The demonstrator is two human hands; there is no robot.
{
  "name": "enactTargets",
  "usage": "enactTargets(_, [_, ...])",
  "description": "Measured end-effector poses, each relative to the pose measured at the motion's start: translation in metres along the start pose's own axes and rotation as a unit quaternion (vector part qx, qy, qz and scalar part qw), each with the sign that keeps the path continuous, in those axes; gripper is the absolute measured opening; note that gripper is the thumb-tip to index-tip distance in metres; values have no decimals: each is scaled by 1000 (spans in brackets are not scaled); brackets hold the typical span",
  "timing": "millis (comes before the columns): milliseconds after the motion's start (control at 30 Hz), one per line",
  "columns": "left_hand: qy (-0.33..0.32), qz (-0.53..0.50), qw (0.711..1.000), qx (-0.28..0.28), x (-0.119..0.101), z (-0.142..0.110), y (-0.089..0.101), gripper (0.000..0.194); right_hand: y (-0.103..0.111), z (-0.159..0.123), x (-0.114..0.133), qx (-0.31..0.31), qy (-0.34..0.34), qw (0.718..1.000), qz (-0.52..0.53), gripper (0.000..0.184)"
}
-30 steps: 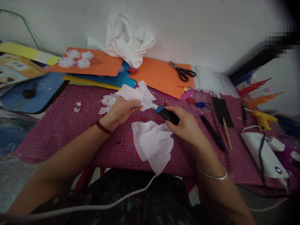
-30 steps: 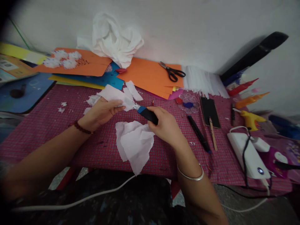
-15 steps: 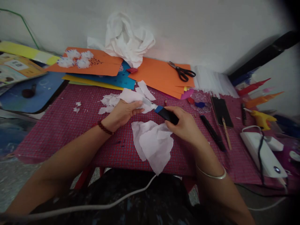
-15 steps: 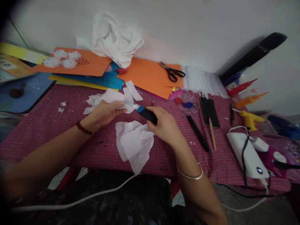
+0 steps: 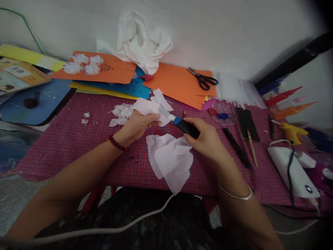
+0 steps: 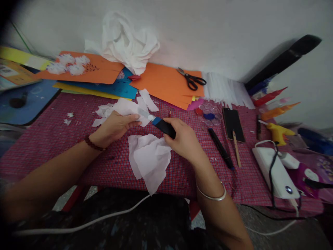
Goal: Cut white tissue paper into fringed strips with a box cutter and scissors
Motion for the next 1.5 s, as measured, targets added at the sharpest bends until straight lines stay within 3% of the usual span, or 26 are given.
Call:
enactTargets(167, [33,10,999,32,5,-1,-1,23,-3,0,2,14,3,1000,2,47])
enactTargets(333, [51,37,997,35,0,4,6,28,1,-1,-2,23,6,1000,7,46])
enactTargets(567, [28,34,999,7,-13,7,12,38,6,-2,-7,17,-7,999,26,45])
enactTargets(1033, [-4,26,999,37,0,3,4,31,6,-1,-5,15,-7,1000,22,45])
enactTargets(1233, [49,-37,998,15,-3,3,4,20,5,-2,-7,12,-8,1000,17,46])
enactTargets(1500, [108,-33,992,50,3,5,6,21,4,-1,-5,8,-3,1000,22,46])
Point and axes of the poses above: each hand's wrist, its own z-axis towards the middle knuckle, its own y-axis out of the back of the hand, x = y × z, the point moved 2 cm from there along z, towards the middle knuckle
